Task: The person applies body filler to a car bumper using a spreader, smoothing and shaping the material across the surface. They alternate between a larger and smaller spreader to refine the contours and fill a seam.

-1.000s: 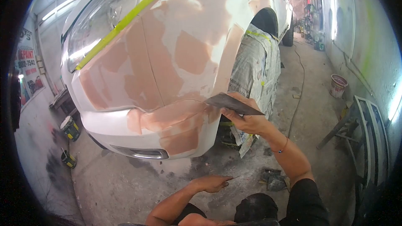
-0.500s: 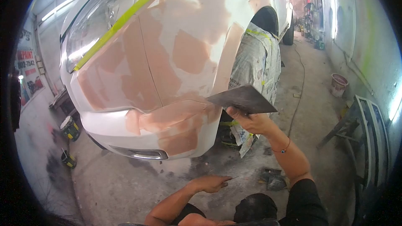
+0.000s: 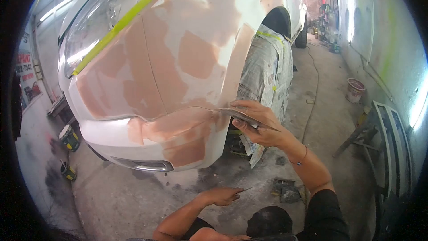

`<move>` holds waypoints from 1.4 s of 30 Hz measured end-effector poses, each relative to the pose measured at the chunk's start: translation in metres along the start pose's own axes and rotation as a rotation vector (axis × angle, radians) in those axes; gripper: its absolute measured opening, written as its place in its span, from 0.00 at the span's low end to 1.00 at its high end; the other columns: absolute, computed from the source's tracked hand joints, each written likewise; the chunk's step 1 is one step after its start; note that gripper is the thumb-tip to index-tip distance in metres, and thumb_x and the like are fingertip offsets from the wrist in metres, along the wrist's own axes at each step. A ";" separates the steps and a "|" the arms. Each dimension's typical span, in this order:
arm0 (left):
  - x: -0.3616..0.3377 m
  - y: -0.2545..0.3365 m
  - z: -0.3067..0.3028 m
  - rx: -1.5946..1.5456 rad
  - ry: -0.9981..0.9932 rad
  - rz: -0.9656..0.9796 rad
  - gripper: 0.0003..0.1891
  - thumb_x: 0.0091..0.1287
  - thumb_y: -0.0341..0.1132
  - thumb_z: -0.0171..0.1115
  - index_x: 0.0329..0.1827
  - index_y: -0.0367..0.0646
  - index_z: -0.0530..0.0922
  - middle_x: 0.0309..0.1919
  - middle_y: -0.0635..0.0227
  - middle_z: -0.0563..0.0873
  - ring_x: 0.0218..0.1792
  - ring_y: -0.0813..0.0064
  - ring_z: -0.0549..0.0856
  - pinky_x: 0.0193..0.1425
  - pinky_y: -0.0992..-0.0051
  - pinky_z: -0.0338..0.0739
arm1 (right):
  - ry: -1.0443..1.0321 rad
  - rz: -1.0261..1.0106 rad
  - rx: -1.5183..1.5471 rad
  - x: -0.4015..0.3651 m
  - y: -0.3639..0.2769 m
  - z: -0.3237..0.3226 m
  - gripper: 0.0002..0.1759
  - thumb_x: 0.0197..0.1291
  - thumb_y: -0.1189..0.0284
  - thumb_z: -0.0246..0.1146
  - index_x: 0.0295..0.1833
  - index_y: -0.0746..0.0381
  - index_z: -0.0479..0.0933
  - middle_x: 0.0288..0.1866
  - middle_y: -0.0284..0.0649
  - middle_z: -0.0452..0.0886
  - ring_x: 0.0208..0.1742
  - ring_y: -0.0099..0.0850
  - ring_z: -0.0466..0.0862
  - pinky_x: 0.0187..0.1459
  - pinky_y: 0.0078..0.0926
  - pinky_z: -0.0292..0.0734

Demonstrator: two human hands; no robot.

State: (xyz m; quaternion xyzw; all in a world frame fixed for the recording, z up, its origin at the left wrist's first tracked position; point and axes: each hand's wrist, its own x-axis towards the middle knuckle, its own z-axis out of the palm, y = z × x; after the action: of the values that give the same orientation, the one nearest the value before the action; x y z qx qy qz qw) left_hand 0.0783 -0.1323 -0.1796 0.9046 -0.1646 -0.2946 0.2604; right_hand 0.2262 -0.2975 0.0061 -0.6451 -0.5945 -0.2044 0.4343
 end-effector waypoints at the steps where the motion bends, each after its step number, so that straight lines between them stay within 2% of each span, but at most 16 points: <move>1: -0.001 0.002 -0.002 0.007 -0.008 -0.013 0.28 0.78 0.44 0.47 0.78 0.43 0.61 0.61 0.41 0.79 0.61 0.42 0.79 0.63 0.52 0.73 | -0.007 0.000 0.020 0.001 0.001 0.001 0.15 0.66 0.69 0.68 0.55 0.63 0.84 0.56 0.51 0.84 0.55 0.45 0.85 0.50 0.37 0.82; 5: -0.001 -0.004 0.002 0.007 0.010 0.019 0.27 0.78 0.44 0.47 0.77 0.43 0.61 0.61 0.40 0.79 0.61 0.41 0.79 0.63 0.52 0.73 | 0.025 -0.055 -0.006 0.003 0.002 0.006 0.16 0.65 0.69 0.68 0.55 0.64 0.84 0.56 0.52 0.84 0.54 0.45 0.85 0.50 0.37 0.82; 8: 0.001 -0.007 0.004 -0.011 0.010 0.016 0.27 0.78 0.44 0.47 0.77 0.43 0.62 0.61 0.40 0.79 0.61 0.42 0.79 0.63 0.52 0.73 | 0.029 -0.042 -0.046 0.002 0.000 0.008 0.15 0.64 0.72 0.68 0.55 0.64 0.84 0.55 0.48 0.85 0.55 0.45 0.85 0.53 0.38 0.81; 11: 0.002 -0.006 0.004 -0.003 0.035 0.040 0.27 0.78 0.43 0.47 0.77 0.43 0.62 0.60 0.40 0.80 0.60 0.42 0.79 0.62 0.52 0.73 | 0.008 -0.095 -0.100 0.006 -0.007 0.006 0.20 0.63 0.66 0.69 0.59 0.63 0.83 0.54 0.43 0.86 0.58 0.46 0.82 0.59 0.43 0.76; 13: 0.001 -0.002 0.001 -0.028 -0.021 -0.022 0.26 0.78 0.43 0.47 0.77 0.45 0.63 0.58 0.41 0.81 0.59 0.42 0.80 0.61 0.52 0.73 | 0.014 -0.260 -0.332 0.009 -0.014 0.004 0.16 0.56 0.78 0.67 0.53 0.64 0.85 0.49 0.42 0.88 0.57 0.43 0.83 0.57 0.45 0.75; 17: 0.005 -0.007 0.006 -0.056 0.006 0.028 0.26 0.78 0.42 0.47 0.77 0.46 0.63 0.57 0.42 0.82 0.58 0.42 0.80 0.60 0.52 0.74 | -0.023 -0.252 -0.402 0.013 -0.026 -0.002 0.24 0.49 0.80 0.67 0.55 0.62 0.84 0.49 0.36 0.88 0.57 0.42 0.81 0.60 0.46 0.70; 20: 0.003 -0.002 0.002 -0.019 0.000 -0.012 0.26 0.78 0.42 0.47 0.77 0.46 0.63 0.58 0.43 0.82 0.58 0.43 0.81 0.60 0.52 0.74 | -0.052 -0.271 -0.450 0.012 -0.026 -0.007 0.24 0.48 0.77 0.67 0.56 0.63 0.84 0.48 0.35 0.88 0.58 0.42 0.80 0.61 0.46 0.69; 22: 0.000 0.002 -0.001 0.004 -0.004 -0.031 0.26 0.78 0.43 0.47 0.77 0.46 0.63 0.58 0.43 0.82 0.58 0.43 0.81 0.61 0.52 0.74 | -0.172 -0.236 -0.461 0.009 -0.023 -0.012 0.32 0.55 0.60 0.61 0.64 0.64 0.78 0.54 0.36 0.85 0.64 0.42 0.75 0.67 0.47 0.61; 23: 0.001 -0.001 0.001 0.003 -0.004 -0.030 0.26 0.78 0.43 0.47 0.77 0.46 0.63 0.58 0.43 0.82 0.58 0.43 0.81 0.61 0.52 0.74 | -0.173 -0.235 -0.462 0.008 -0.024 -0.013 0.32 0.55 0.60 0.61 0.64 0.64 0.78 0.54 0.36 0.85 0.64 0.42 0.75 0.67 0.47 0.61; 25: 0.005 -0.007 0.004 -0.006 -0.001 0.006 0.26 0.78 0.44 0.47 0.76 0.46 0.64 0.58 0.43 0.82 0.58 0.43 0.81 0.61 0.52 0.73 | -0.179 -0.221 -0.476 0.008 -0.027 -0.014 0.28 0.56 0.67 0.59 0.64 0.63 0.79 0.54 0.35 0.85 0.64 0.40 0.75 0.66 0.46 0.62; 31: -0.002 0.001 -0.002 0.009 -0.013 -0.020 0.26 0.78 0.44 0.47 0.76 0.45 0.64 0.57 0.44 0.82 0.58 0.43 0.81 0.60 0.52 0.74 | -0.165 -0.234 -0.537 0.003 -0.024 -0.013 0.30 0.52 0.76 0.61 0.64 0.57 0.79 0.54 0.32 0.85 0.64 0.39 0.75 0.66 0.46 0.63; 37: -0.001 -0.002 0.002 0.038 0.006 0.004 0.26 0.79 0.44 0.46 0.77 0.44 0.63 0.58 0.44 0.82 0.58 0.43 0.81 0.60 0.53 0.75 | -0.167 -0.271 -0.700 -0.002 -0.014 -0.023 0.28 0.53 0.75 0.63 0.63 0.51 0.80 0.59 0.29 0.84 0.65 0.37 0.74 0.65 0.46 0.67; 42: -0.002 -0.004 0.003 0.027 -0.009 -0.014 0.28 0.79 0.45 0.46 0.78 0.43 0.61 0.62 0.43 0.80 0.61 0.44 0.79 0.63 0.55 0.74 | -0.094 -0.272 -0.638 -0.017 -0.009 -0.026 0.26 0.56 0.74 0.62 0.62 0.50 0.81 0.61 0.30 0.82 0.66 0.37 0.74 0.63 0.43 0.69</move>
State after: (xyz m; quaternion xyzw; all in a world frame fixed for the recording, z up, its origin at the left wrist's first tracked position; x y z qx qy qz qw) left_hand 0.0758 -0.1295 -0.1832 0.9079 -0.1631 -0.2982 0.2454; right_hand 0.2212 -0.3292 0.0102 -0.6718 -0.6006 -0.4061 0.1518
